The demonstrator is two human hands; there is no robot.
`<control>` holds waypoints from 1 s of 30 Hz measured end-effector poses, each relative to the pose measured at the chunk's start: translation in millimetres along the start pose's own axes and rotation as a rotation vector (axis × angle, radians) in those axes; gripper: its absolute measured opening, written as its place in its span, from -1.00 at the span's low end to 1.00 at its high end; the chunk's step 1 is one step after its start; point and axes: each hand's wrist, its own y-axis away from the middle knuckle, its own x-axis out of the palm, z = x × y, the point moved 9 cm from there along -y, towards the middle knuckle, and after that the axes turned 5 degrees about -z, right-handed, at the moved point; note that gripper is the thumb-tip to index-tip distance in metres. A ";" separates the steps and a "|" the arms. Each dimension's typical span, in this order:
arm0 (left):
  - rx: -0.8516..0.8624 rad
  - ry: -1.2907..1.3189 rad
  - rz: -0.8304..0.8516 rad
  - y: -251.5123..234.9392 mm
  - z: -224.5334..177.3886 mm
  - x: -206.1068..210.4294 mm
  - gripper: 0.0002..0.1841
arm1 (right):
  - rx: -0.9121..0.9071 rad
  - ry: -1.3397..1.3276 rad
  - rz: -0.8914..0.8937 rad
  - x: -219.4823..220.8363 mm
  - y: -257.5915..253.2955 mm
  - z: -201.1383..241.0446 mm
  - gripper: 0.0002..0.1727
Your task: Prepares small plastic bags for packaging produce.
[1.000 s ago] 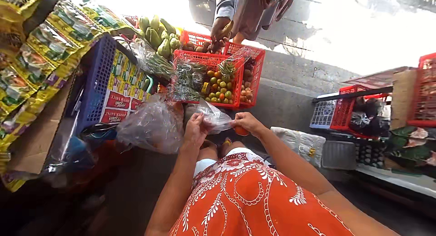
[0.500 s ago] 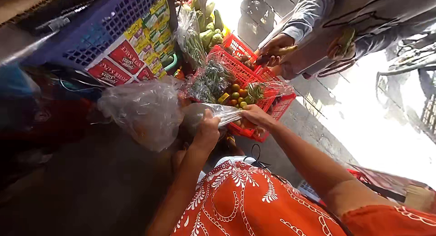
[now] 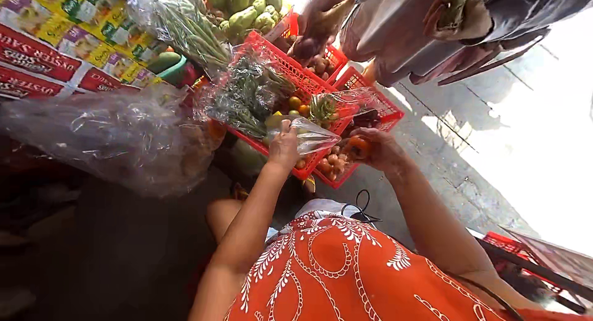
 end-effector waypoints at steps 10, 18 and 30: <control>0.078 0.147 -0.104 23.7 -53.4 11.8 -0.28 | 0.070 -0.142 0.153 64.2 -64.7 -37.7 -0.57; -0.033 0.264 -0.157 21.4 -44.6 -2.5 -0.18 | -0.131 0.665 0.126 69.9 -60.1 -32.6 -0.63; -0.068 0.466 -0.177 34.8 -35.7 -23.9 -0.11 | -0.482 0.908 -0.766 0.5 -39.3 84.3 -0.03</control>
